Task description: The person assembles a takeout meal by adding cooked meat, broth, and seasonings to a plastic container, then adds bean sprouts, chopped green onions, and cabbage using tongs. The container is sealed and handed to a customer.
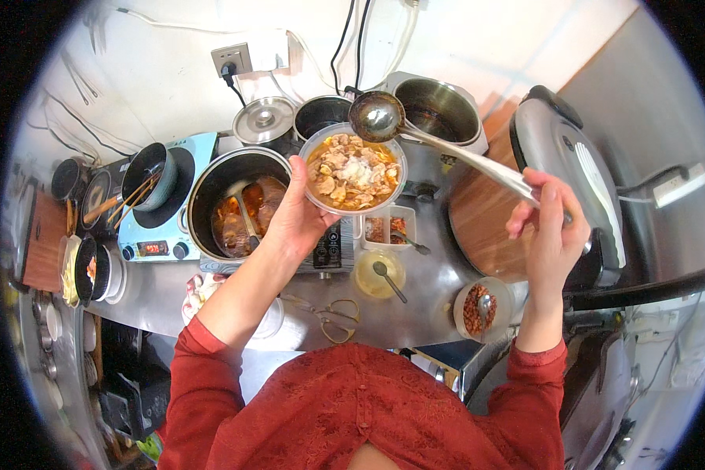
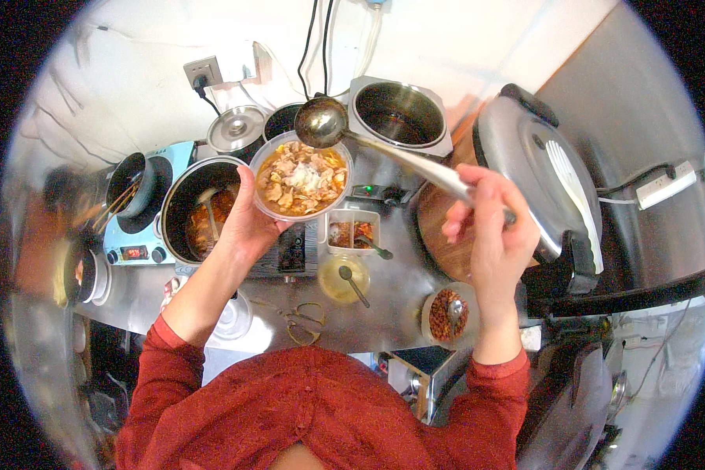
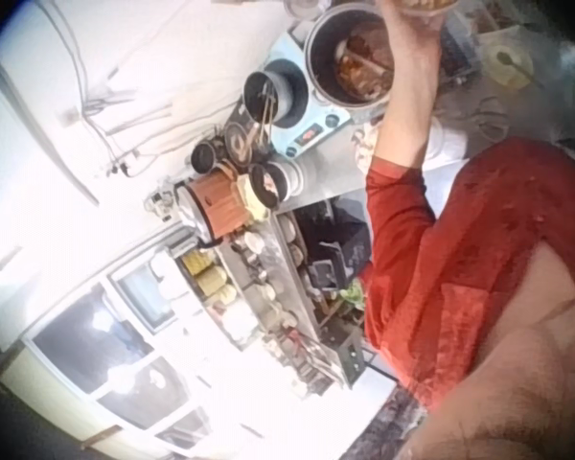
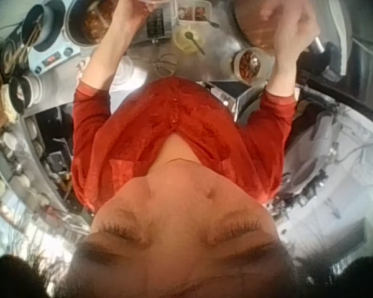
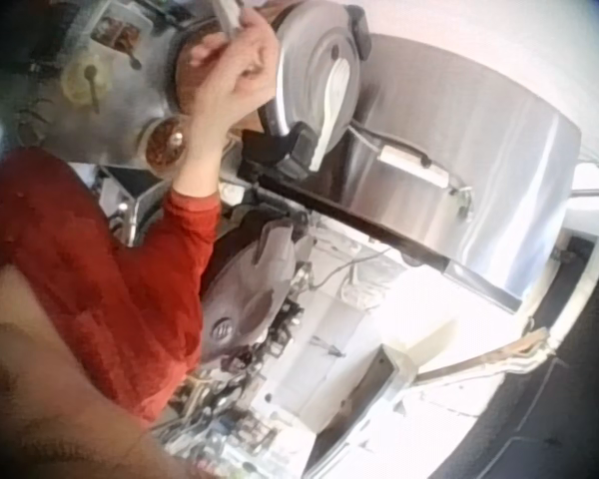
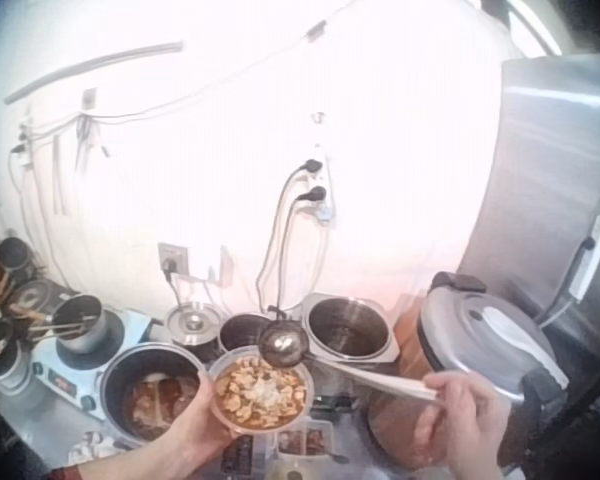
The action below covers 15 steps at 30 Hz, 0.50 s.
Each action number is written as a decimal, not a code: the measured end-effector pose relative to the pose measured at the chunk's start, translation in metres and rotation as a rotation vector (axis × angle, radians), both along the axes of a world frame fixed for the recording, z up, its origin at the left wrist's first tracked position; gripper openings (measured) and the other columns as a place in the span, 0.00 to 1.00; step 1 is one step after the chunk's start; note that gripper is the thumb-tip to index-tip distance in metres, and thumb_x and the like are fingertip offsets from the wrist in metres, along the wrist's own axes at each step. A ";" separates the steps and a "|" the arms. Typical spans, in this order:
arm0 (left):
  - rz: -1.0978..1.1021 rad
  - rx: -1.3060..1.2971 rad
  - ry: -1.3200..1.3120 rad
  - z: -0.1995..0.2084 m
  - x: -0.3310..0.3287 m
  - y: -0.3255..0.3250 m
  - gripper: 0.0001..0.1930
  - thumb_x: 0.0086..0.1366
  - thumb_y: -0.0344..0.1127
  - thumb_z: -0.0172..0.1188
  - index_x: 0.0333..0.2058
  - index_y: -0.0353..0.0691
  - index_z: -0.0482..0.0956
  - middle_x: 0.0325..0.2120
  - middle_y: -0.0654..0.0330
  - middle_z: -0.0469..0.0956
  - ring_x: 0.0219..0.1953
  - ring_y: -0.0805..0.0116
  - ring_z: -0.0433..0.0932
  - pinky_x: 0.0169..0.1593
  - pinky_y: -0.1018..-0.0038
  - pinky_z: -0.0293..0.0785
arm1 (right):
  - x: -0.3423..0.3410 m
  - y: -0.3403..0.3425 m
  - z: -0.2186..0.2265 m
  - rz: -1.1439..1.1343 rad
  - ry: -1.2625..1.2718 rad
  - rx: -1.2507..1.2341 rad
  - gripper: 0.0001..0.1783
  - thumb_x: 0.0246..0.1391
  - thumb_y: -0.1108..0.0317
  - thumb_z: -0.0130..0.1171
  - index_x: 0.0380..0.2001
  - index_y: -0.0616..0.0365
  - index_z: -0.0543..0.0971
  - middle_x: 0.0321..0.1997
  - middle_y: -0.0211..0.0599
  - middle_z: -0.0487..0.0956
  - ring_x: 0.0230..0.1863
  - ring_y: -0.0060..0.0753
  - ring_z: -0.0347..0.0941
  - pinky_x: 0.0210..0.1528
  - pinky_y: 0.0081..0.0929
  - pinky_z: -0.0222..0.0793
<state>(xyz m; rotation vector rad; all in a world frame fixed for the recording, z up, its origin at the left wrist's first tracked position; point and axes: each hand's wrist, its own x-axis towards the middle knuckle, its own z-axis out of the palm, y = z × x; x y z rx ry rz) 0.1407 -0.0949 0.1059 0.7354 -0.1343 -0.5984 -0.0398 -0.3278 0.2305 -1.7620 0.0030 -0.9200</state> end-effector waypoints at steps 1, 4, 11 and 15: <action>-0.005 -0.010 -0.019 0.001 0.000 0.000 0.44 0.57 0.73 0.47 0.63 0.47 0.60 0.61 0.61 0.66 0.62 0.62 0.66 0.61 0.62 0.68 | 0.007 -0.007 -0.001 0.019 -0.037 0.086 0.18 0.67 0.62 0.47 0.43 0.67 0.77 0.21 0.31 0.75 0.21 0.19 0.71 0.22 0.15 0.65; -0.017 0.004 -0.031 0.005 -0.003 0.003 0.44 0.58 0.73 0.46 0.63 0.46 0.60 0.61 0.60 0.66 0.62 0.63 0.66 0.61 0.63 0.68 | 0.023 -0.029 -0.008 -0.071 -0.074 0.245 0.18 0.67 0.61 0.47 0.44 0.67 0.77 0.22 0.32 0.75 0.20 0.20 0.71 0.22 0.16 0.66; 0.067 -0.036 -0.113 0.018 -0.015 0.031 0.44 0.59 0.73 0.45 0.64 0.46 0.59 0.61 0.59 0.66 0.62 0.61 0.66 0.59 0.65 0.70 | 0.107 -0.068 -0.068 -0.084 0.064 0.053 0.14 0.65 0.62 0.52 0.47 0.58 0.80 0.26 0.29 0.77 0.25 0.16 0.73 0.26 0.16 0.71; 0.186 -0.021 -0.074 0.023 -0.029 0.063 0.44 0.58 0.73 0.47 0.65 0.49 0.59 0.63 0.60 0.63 0.64 0.59 0.63 0.63 0.58 0.63 | 0.139 -0.073 -0.100 -0.238 0.016 -0.376 0.13 0.64 0.65 0.54 0.46 0.56 0.81 0.30 0.29 0.76 0.29 0.17 0.72 0.31 0.17 0.70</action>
